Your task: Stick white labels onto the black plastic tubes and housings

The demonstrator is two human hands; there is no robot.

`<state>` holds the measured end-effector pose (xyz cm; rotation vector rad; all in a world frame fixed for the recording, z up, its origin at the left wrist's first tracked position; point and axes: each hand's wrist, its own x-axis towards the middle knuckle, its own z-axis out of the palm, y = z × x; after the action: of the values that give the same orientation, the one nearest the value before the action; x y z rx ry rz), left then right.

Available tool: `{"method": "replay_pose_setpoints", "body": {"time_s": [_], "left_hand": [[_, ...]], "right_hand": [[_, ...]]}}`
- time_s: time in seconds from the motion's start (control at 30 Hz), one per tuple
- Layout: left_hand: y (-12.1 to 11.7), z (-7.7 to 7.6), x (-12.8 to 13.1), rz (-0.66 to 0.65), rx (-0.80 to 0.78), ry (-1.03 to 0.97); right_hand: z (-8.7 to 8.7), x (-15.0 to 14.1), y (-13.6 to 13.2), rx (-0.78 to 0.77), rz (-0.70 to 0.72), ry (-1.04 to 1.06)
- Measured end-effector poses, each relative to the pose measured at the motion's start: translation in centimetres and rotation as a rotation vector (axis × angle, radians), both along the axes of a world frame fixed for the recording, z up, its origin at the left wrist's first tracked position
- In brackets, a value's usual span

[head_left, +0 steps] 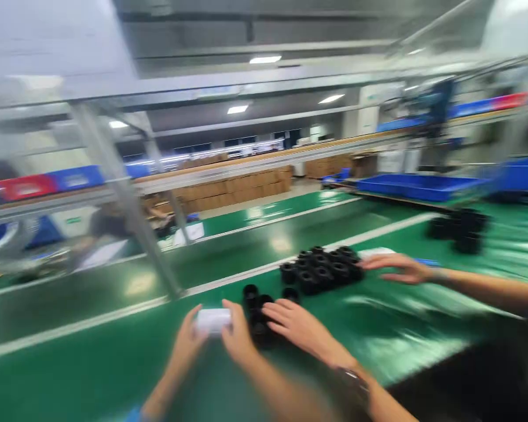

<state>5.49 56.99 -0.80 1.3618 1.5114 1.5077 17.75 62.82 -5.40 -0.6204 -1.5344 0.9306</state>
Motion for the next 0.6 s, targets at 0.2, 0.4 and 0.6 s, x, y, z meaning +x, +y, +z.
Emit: {"method": "replay_pose_setpoints", "body": {"time_s": [0.2,0.4,0.6], "left_hand": [[0.4,-3.1,-5.6,-0.012,-0.051,-0.172],[-1.1,-2.6,-5.4,0.025,-0.135,-0.145],[-0.8,-3.6,-6.8,0.209,-0.165,0.191]], "right_hand": [[-1.6,-1.2,1.0,-0.028,0.21,-0.086],[0.0,-0.1,-0.4,-0.163,0.122,-0.197],[2.0,1.8,-0.6,0.112,-0.121,-0.451]]}}
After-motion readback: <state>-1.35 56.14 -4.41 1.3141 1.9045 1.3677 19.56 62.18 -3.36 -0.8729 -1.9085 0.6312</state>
